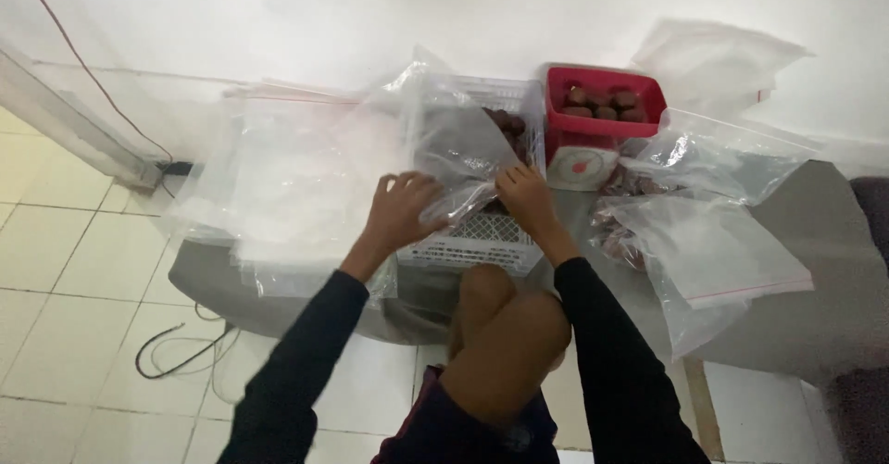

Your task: Packing salak fruits from a white crate into individual plastic bags.

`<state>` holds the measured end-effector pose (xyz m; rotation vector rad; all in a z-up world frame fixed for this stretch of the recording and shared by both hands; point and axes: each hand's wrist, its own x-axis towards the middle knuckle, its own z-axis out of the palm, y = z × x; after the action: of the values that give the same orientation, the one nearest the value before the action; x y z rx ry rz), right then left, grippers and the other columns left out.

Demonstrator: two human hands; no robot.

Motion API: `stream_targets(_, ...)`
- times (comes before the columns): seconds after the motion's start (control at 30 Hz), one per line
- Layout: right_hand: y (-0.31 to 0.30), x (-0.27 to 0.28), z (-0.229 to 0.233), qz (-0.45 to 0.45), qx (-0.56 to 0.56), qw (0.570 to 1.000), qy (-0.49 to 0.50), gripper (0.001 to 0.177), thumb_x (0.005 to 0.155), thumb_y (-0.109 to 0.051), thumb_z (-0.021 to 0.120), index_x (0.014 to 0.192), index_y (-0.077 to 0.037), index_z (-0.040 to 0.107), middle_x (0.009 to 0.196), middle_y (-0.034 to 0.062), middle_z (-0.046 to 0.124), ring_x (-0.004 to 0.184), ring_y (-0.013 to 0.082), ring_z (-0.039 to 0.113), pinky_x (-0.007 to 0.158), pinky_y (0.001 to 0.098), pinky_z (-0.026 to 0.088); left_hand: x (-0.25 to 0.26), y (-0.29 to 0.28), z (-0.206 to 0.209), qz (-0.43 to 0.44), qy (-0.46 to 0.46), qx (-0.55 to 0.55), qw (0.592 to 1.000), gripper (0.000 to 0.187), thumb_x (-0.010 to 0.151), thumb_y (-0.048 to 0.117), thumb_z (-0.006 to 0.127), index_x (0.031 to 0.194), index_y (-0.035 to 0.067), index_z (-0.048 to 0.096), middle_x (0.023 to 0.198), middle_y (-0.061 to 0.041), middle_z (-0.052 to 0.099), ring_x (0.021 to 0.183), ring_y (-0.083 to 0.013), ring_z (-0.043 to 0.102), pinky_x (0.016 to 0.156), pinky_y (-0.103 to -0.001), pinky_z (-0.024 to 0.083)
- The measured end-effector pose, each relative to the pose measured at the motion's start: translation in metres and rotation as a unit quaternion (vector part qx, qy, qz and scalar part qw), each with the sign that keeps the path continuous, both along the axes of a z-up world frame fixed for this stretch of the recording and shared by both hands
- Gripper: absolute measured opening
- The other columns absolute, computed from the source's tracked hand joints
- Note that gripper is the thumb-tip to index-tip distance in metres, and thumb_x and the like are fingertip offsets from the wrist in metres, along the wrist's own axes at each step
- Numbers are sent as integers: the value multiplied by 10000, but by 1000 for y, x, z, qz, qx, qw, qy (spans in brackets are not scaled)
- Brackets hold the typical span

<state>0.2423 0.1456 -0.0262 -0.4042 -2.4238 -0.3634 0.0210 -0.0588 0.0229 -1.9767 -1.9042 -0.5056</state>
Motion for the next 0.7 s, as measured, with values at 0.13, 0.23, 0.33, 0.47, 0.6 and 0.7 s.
stream_targets(0.13, -7, -4, 9, 10, 19, 1000, 1, 182, 797, -93, 823, 849, -102, 649, 771, 44, 633, 790, 229, 660, 700, 370, 496, 20, -17, 11, 10, -47, 64, 997, 728, 743, 839, 662, 1174, 255, 714, 1181, 16, 716, 1173, -234, 645, 983, -476, 472)
stream_targets(0.23, -4, -7, 9, 14, 47, 999, 7, 184, 825, -139, 810, 884, -144, 636, 777, 20, 606, 787, 213, 644, 699, 362, 491, 24, -26, 16, 12, -70, 31, 997, 836, 680, 854, 677, 1201, 201, 708, 1182, -42, 736, 1196, -274, 650, 1002, -518, 463)
stream_targets(0.33, -19, -7, 23, 63, 46, 997, -7, 168, 866, -160, 800, 889, -116, 639, 767, 46, 612, 761, 225, 648, 688, 361, 495, 18, -33, -8, 40, -35, -23, 998, 458, 878, 557, 680, 1220, 252, 692, 1197, 0, 716, 1213, -251, 637, 1005, -515, 462)
stream_targets(0.47, -38, -7, 42, 98, 77, 992, -2, 130, 858, -95, 801, 833, -106, 673, 737, 48, 641, 710, 212, 653, 666, 335, 505, 12, -56, -11, 90, -42, 80, 992, 275, 895, 359, 711, 1154, 272, 737, 1108, 47, 750, 1145, -185, 673, 974, -432, 479)
stream_targets(0.6, -53, -1, 70, 92, 58, 993, 44, 169, 915, -111, 765, 793, -116, 649, 681, 40, 572, 634, 203, 599, 612, 318, 484, 13, -79, 8, 182, -98, 157, 966, 288, 843, 192, 740, 1111, 291, 773, 1052, 78, 768, 1077, -164, 698, 937, -409, 481)
stream_targets(0.7, -57, 2, 65, 46, 60, 994, 75, 140, 909, -133, 765, 813, -122, 664, 713, 36, 608, 652, 204, 625, 608, 328, 499, 14, -85, 16, 214, -183, 226, 933, 271, 851, 98, 737, 1060, 263, 789, 1036, 64, 779, 1055, -172, 713, 903, -362, 493)
